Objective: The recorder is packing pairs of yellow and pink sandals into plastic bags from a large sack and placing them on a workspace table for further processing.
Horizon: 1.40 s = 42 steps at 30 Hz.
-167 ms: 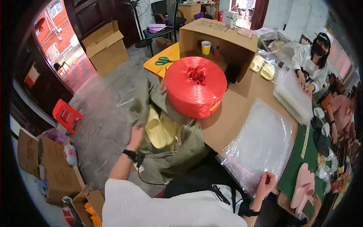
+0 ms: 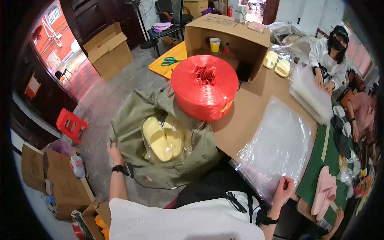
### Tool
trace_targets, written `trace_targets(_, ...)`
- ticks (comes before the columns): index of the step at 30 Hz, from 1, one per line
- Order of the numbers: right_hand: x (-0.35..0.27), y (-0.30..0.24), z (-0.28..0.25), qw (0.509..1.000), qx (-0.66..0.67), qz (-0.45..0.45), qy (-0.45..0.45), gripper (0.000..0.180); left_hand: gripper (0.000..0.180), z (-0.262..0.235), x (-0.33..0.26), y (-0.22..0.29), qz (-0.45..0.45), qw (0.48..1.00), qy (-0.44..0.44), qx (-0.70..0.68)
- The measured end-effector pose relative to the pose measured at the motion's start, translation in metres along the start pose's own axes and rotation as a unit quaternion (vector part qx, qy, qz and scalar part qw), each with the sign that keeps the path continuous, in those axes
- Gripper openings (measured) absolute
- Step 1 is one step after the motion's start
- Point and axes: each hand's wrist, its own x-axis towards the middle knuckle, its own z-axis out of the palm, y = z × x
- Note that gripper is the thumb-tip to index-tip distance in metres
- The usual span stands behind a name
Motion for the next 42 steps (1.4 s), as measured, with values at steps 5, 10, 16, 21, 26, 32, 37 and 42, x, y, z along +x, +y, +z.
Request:
trace_targets(5,0.002,0.007,0.003,0.999,-0.035,-0.004,-0.006,0.007,0.026,0.040,-0.038,0.006,0.224,0.875,-0.258,0.342)
trace_targets(10,-0.001,0.000,0.003,1.000,-0.011,-0.007,-0.013,0.006,0.053,0.059,-0.034,0.012,-0.004,0.976,0.057,0.211)
trace_targets(16,-0.003,-0.003,0.004,0.998,-0.052,-0.031,0.013,0.004,0.070,0.118,-0.095,0.042,0.464,0.691,-0.019,0.555)
trace_targets(21,-0.001,-0.003,0.007,0.998,-0.055,-0.034,0.016,0.005,0.103,0.173,-0.156,-0.057,0.187,0.661,-0.444,0.575)
trace_targets(26,-0.002,-0.006,0.007,0.997,-0.058,-0.053,0.002,0.005,0.117,0.174,-0.128,-0.133,0.097,0.556,-0.427,0.706)
trace_targets(32,-0.007,-0.007,0.006,0.997,-0.073,-0.033,0.017,0.006,0.119,0.083,-0.044,-0.123,0.084,0.560,-0.415,0.713)
trace_targets(37,-0.004,-0.009,0.008,0.996,-0.079,-0.046,0.020,0.006,0.111,0.050,-0.046,-0.143,-0.024,0.625,-0.382,0.680)
trace_targets(42,-0.003,-0.007,0.007,0.997,-0.059,-0.053,0.004,0.007,0.034,0.034,-0.087,-0.155,0.156,0.527,-0.548,0.630)
